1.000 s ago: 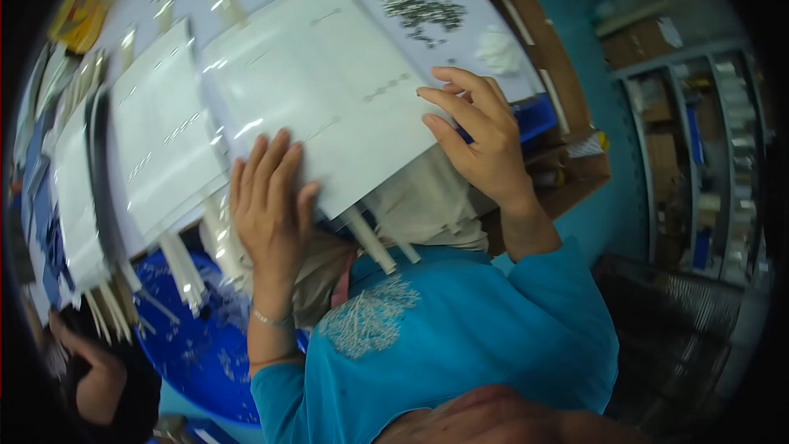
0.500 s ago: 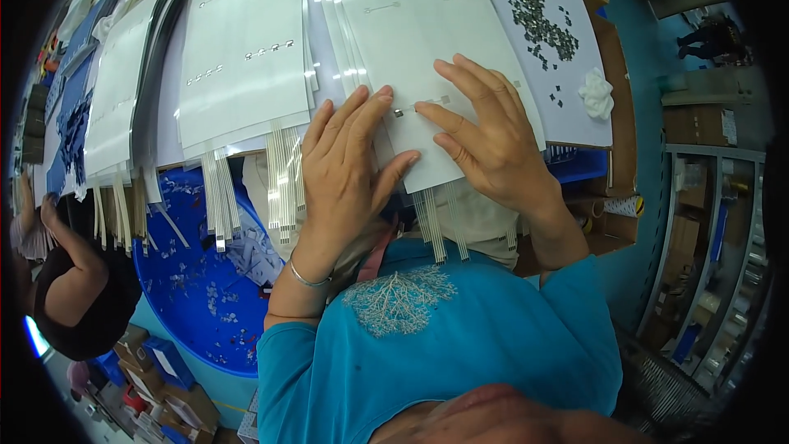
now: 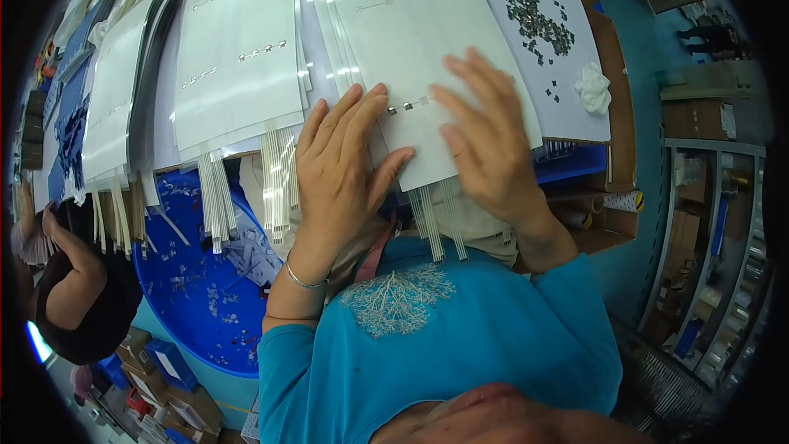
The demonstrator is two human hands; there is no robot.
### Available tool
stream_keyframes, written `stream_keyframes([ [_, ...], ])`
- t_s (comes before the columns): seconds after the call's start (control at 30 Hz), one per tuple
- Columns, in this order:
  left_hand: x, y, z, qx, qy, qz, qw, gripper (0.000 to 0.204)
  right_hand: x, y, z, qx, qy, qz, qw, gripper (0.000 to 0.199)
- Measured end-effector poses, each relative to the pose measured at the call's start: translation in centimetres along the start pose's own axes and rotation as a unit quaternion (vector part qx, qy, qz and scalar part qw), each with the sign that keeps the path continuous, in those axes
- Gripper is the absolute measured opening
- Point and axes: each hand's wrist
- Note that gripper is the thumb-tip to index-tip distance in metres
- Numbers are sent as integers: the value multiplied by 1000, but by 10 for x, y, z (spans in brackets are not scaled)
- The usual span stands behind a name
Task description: Manually placing small metal parts into designated slots on template sheets.
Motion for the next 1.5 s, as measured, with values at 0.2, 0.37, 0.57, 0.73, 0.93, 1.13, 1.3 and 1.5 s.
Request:
stream_keyframes([
  [0.2, -4, -8, -11, 4, -49, 36, 998, 61, -29, 42, -49, 196, 10, -103, 975, 26],
  [0.37, -4, -5, -15, 18, -127, 51, 990, 56, -31, 67, -73, 266, 83, -105, 955, 24],
  [0.57, 2, -6, -10, 27, -147, 71, 986, 54, -29, 66, -79, 206, 174, -97, 958, 22],
  [0.73, 3, -5, -8, 14, -115, 66, 991, 56, -33, 62, -82, 188, 192, -75, 960, 18],
  [0.93, 7, -4, -7, 14, -91, 39, 995, 57, -39, 59, -81, 176, 210, -51, 960, 16],
  [1.13, 7, -3, -4, 15, -90, 40, 995, 60, -35, 70, -93, 179, 134, -110, 968, 17],
  [1.3, 9, -2, -1, 22, -66, 24, 997, 69, -38, 74, -89, 173, 200, -72, 962, 17],
  [1.5, 6, -3, -2, 8, -46, 19, 999, 72, -42, 62, -78, 189, 147, -73, 968, 23],
])
Point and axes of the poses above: each hand's wrist, its own y-axis away from the middle knuckle, its own x-axis out of the palm, z = x × y, and after that the axes turned 13 degrees about y, right-handed
